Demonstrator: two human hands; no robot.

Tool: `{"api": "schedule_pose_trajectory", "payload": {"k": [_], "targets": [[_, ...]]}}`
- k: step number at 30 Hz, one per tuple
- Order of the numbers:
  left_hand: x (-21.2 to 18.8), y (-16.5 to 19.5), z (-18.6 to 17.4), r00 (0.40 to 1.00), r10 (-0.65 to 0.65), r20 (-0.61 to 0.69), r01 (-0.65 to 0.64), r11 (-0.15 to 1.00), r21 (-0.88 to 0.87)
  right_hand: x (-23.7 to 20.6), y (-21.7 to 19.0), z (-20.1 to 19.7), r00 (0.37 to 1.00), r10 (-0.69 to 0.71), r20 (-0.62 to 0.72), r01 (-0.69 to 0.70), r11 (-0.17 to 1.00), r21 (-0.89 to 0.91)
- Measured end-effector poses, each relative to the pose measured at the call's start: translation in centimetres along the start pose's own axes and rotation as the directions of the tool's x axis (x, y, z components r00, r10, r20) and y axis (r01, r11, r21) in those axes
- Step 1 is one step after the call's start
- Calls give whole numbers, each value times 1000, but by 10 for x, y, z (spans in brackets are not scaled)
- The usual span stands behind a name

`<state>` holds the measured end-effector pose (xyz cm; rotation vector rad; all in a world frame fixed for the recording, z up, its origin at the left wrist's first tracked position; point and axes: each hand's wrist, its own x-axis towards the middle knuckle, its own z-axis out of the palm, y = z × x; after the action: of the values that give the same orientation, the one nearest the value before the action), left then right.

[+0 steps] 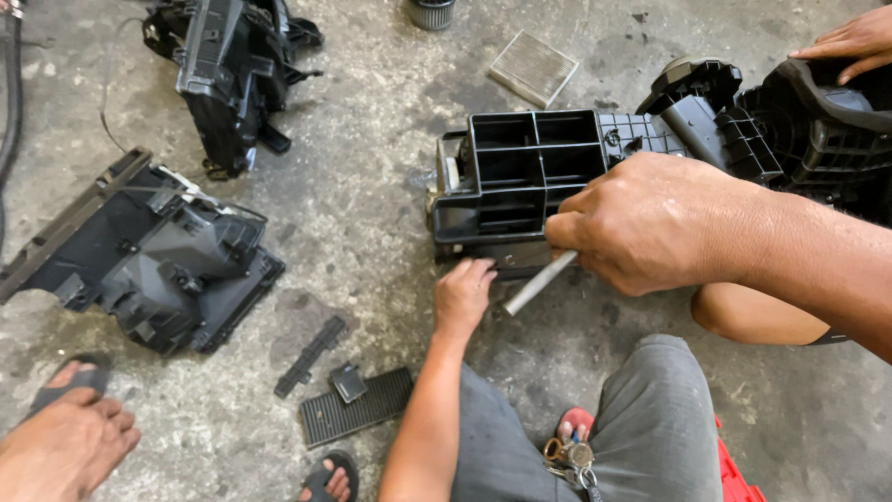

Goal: The person uses a T-handle hex key to tighten screws on a black plastic housing while another person holds the device steady. The person continues to fasten multiple screws on the housing.

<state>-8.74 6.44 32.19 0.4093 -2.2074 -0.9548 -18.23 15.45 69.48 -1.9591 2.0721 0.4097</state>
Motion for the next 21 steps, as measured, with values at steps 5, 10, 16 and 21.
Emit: {"api": "schedule_pose_trajectory", "payload": {"k": [5,10,16,21], "targets": [[2,2,-8,995,-66,76,68,997,-24,1,1,0,1000,24,8,-24,1000,2],[20,27,-25,959,-242,147,263,955,-139,6,6,-3,1000,5,-15,-5,1000,17],[58,80,-60,998,34,44,-19,955,-296,18,9,-16,1000,9,17,-8,998,-57],[85,115,-78,990,63,125,-38,981,-189,26,4,-22,997,-54,48,63,978,-200]]}}
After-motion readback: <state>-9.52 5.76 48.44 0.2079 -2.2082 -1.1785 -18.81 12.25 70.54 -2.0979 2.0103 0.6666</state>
